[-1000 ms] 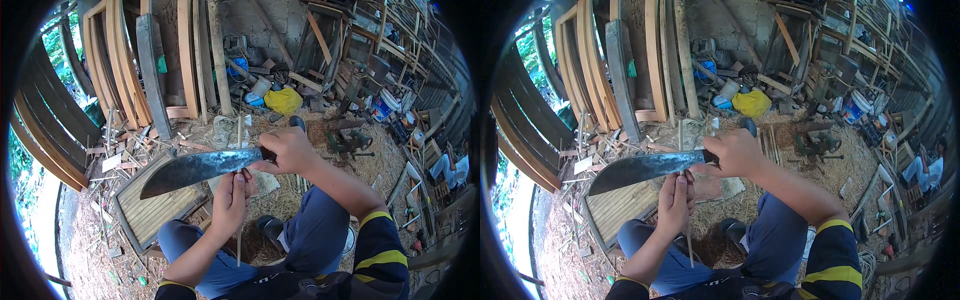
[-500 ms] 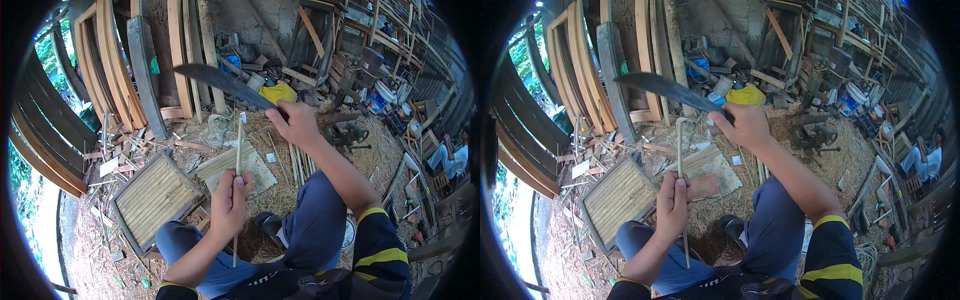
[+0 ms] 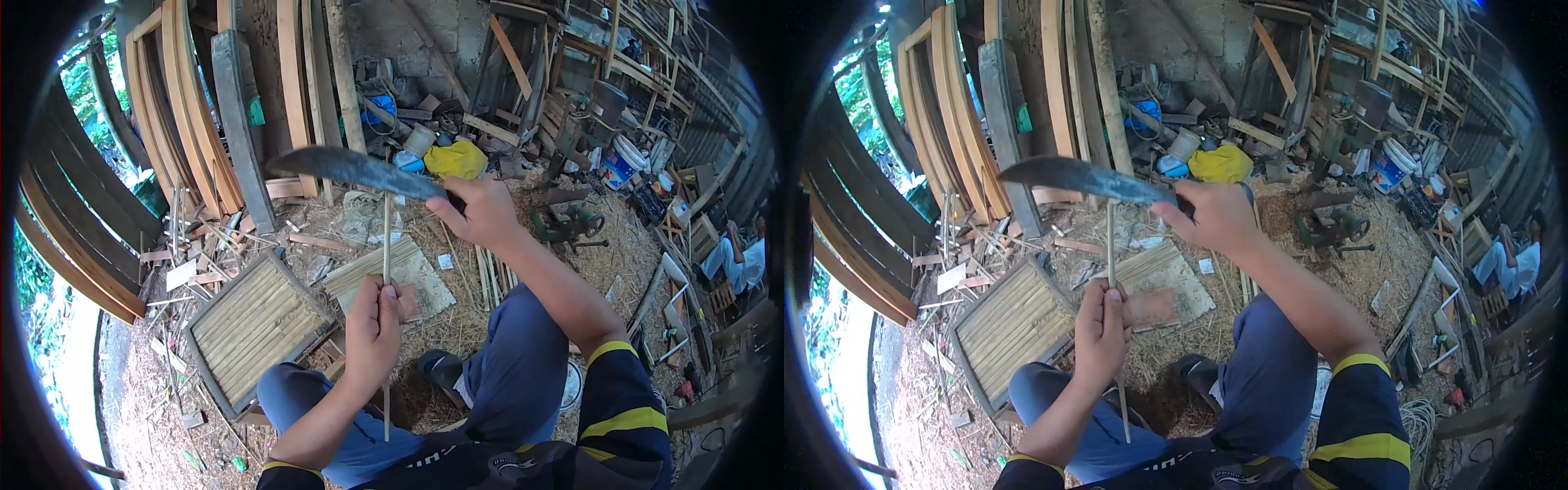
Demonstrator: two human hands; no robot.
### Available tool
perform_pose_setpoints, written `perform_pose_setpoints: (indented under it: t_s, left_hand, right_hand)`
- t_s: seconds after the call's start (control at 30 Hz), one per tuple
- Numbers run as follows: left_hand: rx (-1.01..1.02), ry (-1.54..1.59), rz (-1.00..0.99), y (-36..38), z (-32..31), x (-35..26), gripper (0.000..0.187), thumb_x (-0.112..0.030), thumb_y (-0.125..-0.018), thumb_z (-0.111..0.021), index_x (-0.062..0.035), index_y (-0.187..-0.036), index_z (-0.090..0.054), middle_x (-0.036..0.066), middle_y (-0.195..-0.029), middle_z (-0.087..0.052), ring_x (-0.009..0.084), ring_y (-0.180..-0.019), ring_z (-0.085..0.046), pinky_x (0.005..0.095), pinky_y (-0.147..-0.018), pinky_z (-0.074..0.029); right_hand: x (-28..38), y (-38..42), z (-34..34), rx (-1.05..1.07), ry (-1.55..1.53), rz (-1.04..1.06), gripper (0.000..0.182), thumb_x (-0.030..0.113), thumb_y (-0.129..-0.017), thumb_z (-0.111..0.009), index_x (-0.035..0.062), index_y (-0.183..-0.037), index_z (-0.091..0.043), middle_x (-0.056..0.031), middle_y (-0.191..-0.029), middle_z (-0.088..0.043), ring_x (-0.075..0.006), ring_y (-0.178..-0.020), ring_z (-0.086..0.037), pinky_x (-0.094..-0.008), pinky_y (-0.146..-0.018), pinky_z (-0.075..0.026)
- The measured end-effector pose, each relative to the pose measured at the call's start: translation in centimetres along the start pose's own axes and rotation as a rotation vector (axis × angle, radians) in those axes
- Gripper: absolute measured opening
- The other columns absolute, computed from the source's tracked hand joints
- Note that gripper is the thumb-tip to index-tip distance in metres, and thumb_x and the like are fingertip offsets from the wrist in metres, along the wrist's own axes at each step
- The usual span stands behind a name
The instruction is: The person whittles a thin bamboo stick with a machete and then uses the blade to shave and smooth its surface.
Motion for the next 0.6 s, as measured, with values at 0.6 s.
perform_pose_setpoints:
  t_s: [0.6]
  left_hand:
    - [0.063,0.26,0.126,-0.1,0.8,-0.6,0.023,-0.024,-0.114,-0.04,-0.006,-0.104,-0.05,-0.006,-0.067,-0.039,0.0016,-0.053,-0.031,0.0211,-0.045,-0.026]
  right_hand:
    - [2.2,0.6,0.0,0.085,-0.045,0.123,0.05,0.056,-0.089,-0.071,0.0081,-0.076,-0.062,-0.0114,-0.061,-0.058,-0.0323,-0.056,-0.064,-0.0435,-0.052,-0.047]
Point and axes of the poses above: each hand's wrist, its own y-axis away from the middle knuckle, its own z-axis out of the back of the hand, x = y × z, the point moved 2 cm from there along -y, towards the middle knuckle
